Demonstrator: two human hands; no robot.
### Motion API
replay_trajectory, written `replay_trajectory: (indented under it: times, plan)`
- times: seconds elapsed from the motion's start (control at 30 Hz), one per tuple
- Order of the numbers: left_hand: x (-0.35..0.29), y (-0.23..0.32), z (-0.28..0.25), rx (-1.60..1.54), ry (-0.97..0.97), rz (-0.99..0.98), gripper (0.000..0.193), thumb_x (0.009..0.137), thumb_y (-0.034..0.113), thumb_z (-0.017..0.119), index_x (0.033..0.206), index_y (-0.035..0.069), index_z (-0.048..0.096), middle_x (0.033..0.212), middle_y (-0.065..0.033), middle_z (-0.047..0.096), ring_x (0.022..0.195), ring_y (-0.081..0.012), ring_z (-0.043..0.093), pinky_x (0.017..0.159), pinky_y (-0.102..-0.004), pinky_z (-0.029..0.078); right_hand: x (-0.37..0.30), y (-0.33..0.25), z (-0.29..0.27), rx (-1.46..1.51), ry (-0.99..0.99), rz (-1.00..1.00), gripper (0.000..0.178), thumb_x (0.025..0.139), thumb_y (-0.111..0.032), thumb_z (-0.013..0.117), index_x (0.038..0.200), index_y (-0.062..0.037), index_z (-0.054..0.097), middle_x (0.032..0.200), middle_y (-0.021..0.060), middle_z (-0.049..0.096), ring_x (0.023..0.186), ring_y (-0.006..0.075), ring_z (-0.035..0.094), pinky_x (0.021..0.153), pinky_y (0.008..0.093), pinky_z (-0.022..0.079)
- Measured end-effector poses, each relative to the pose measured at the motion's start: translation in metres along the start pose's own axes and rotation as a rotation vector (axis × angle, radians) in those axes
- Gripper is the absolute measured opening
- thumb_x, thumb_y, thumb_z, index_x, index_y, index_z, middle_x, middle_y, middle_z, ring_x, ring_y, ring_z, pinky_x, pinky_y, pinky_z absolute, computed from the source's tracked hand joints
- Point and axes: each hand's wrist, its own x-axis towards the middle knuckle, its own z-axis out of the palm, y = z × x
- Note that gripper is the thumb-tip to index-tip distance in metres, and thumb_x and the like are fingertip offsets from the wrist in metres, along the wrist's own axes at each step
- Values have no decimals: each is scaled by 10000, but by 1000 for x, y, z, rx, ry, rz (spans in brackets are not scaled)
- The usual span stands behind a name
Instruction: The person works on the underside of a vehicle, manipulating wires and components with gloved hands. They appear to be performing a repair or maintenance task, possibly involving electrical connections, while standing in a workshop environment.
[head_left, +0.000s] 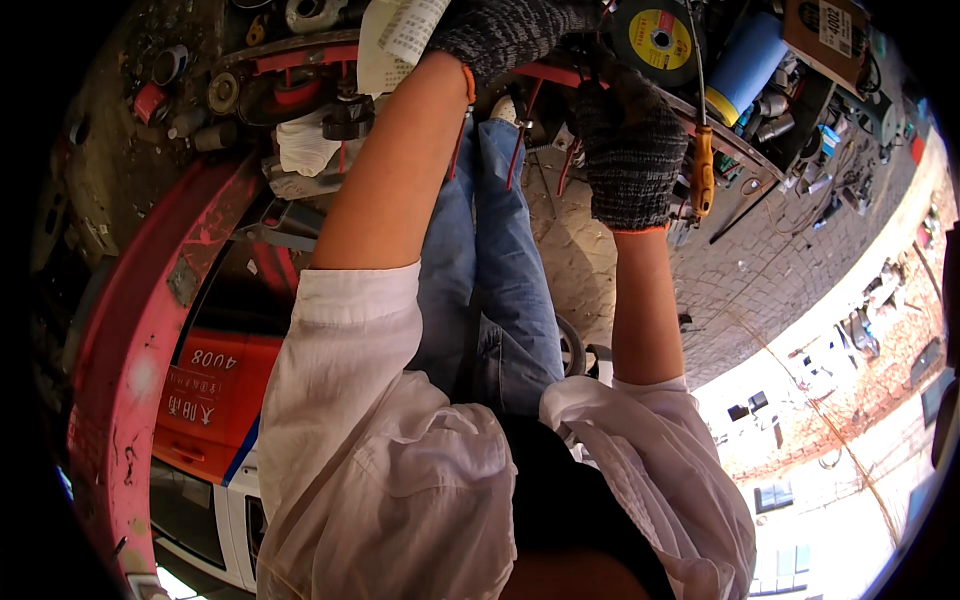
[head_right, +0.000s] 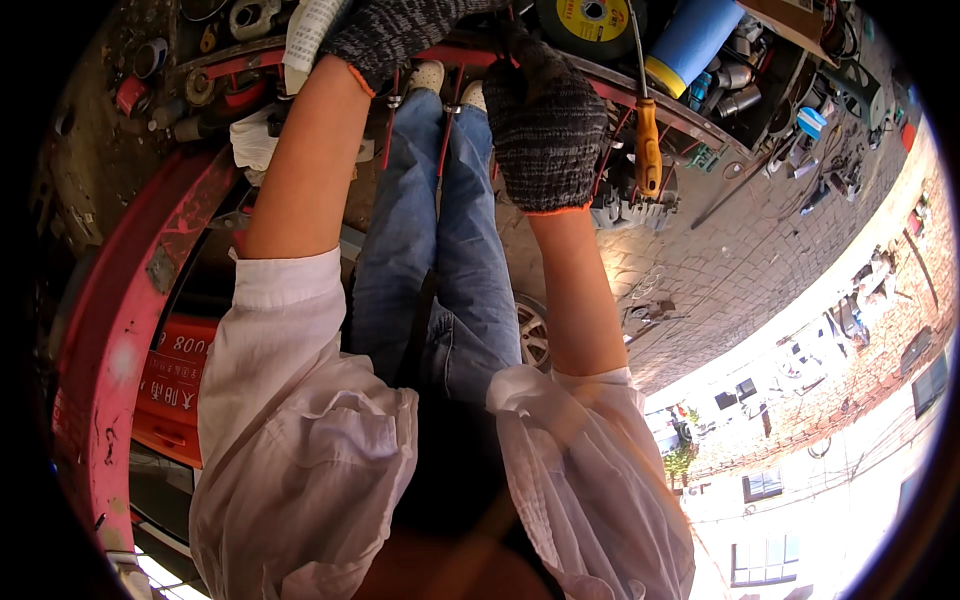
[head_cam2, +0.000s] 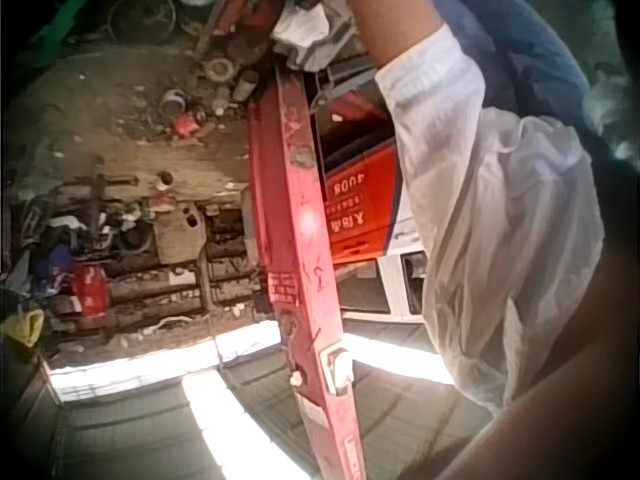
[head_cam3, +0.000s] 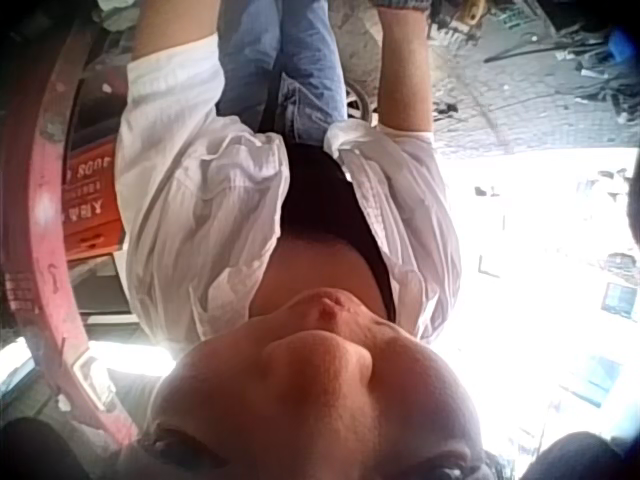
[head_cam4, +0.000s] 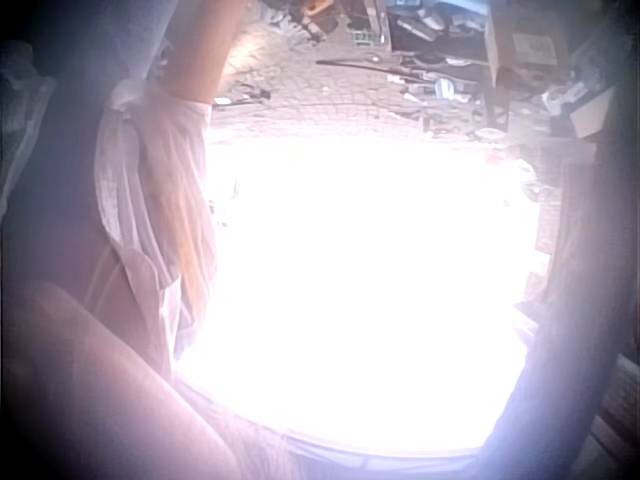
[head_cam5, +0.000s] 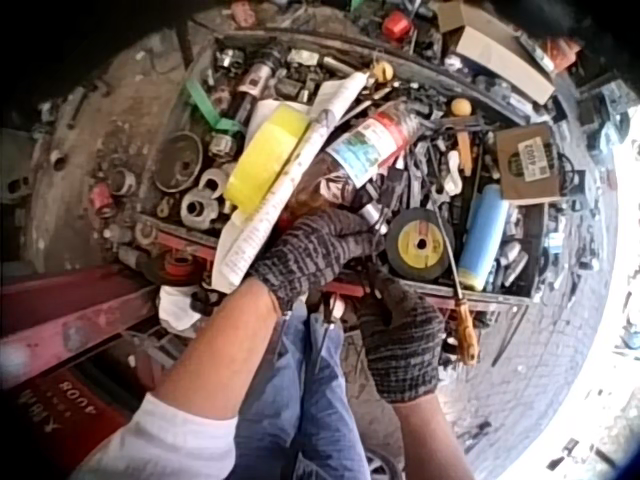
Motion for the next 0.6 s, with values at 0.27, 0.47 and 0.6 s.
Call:
replay_trajectory:
  times: [0.27, 0.47, 0.6]
  plan:
    - [-1, 8, 3, -174, 7, -100, 214, 954, 151, 706, 1088, -12, 745, 1100, -138, 755, 1078, -244, 687, 977, -359, 523, -2, 6, 4, 17, 25, -3, 340, 925, -154, 726, 1257, -82, 717, 1155, 178, 740, 1081, 339, 713, 931, 393, 562]
    - [-1, 10, 3, 32, 35, 7, 221, 962, 155, 702, 1075, -31, 741, 1076, -145, 756, 1032, -233, 694, 938, -357, 533, -1, 7, 4, -5, 21, -14, 336, 927, -151, 721, 1253, -69, 717, 1154, 182, 741, 1075, 340, 714, 931, 391, 561]
    - [-3, 15, 4, -82, 31, -66, 229, 964, 167, 703, 1075, -29, 745, 1062, -144, 758, 1012, -237, 691, 932, -359, 532, -2, 5, 3, 42, 31, -9, 333, 928, -149, 725, 1251, -69, 718, 1151, 174, 744, 1081, 333, 716, 937, 385, 559]
